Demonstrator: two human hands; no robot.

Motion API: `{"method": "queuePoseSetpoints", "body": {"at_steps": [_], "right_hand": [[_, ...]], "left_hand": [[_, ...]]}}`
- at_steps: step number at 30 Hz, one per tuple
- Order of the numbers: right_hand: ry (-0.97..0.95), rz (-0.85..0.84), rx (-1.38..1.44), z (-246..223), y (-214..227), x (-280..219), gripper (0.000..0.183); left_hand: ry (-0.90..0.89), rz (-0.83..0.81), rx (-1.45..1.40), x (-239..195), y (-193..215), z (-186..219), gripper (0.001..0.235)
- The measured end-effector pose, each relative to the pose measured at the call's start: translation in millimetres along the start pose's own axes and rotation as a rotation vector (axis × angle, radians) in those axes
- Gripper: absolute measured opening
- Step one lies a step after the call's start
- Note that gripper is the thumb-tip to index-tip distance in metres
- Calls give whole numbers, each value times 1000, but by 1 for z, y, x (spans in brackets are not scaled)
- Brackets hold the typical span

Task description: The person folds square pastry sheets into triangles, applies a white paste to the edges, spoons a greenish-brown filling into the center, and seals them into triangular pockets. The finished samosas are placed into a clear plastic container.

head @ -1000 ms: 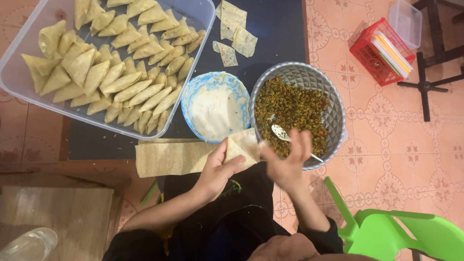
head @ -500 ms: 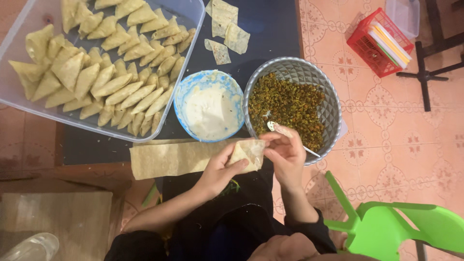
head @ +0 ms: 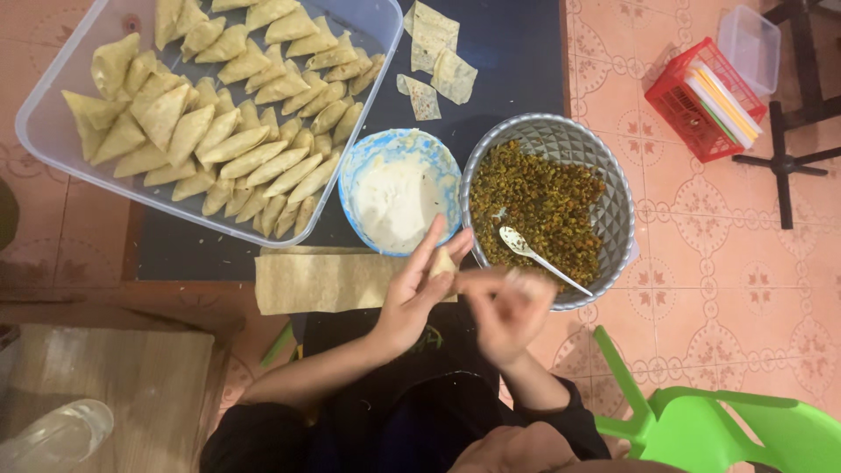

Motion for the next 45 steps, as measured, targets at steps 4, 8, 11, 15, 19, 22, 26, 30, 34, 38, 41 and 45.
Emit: {"method": "queuePoseSetpoints", "body": {"at_steps": [4, 8, 11, 15, 19, 22, 26, 30, 34, 38, 41, 45], "right_hand": [[-320, 29, 370, 31, 16, 14, 65], [-382, -58, 470, 36, -1, 14, 61], [-341, -86, 439, 33, -18, 13, 68], [-298, -64, 463, 31, -30, 20, 104], [-303, 16, 438, 33, -27, 21, 95], [-305, 25, 403, 42, -33, 14, 87], [-246, 26, 316, 51, -33, -5, 77], [-299, 58, 343, 69, -23, -11, 64], [-335, -85, 92, 81, -49, -20, 56], [-257, -270, -329, 85, -89, -33, 58], [-194, -286, -301, 79, -96, -34, 62], [-424, -231, 174, 86, -100, -42, 69]], "left_hand": [[138, -171, 233, -5, -1, 11, 86], [110, -272, 806, -14, 16, 35, 57], [80, -303, 1197, -22, 40, 48, 31], [219, -217, 1369, -23, 101, 79, 25], [-380, 515, 1729, -15, 194, 181, 35], [-384, 750, 2044, 23, 265, 202, 37], [-724, 739, 2502, 33, 273, 210, 39], [-314, 807, 2009, -10, 243, 210, 25], [106, 666, 2329, -79, 159, 134, 33], [187, 614, 2193, -107, 153, 83, 28], [97, 662, 2114, -114, 150, 84, 15], [-158, 609, 1691, -112, 121, 95, 7]]}}
Point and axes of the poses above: each hand's wrist, its own x-axis towards the middle knuckle, its own y-axis out of the back of the hand, z = x × y, the point moved 7 cm from there along x, towards the middle knuckle, and after that the axes turned 15 degrees about x, right-handed, at the moved point
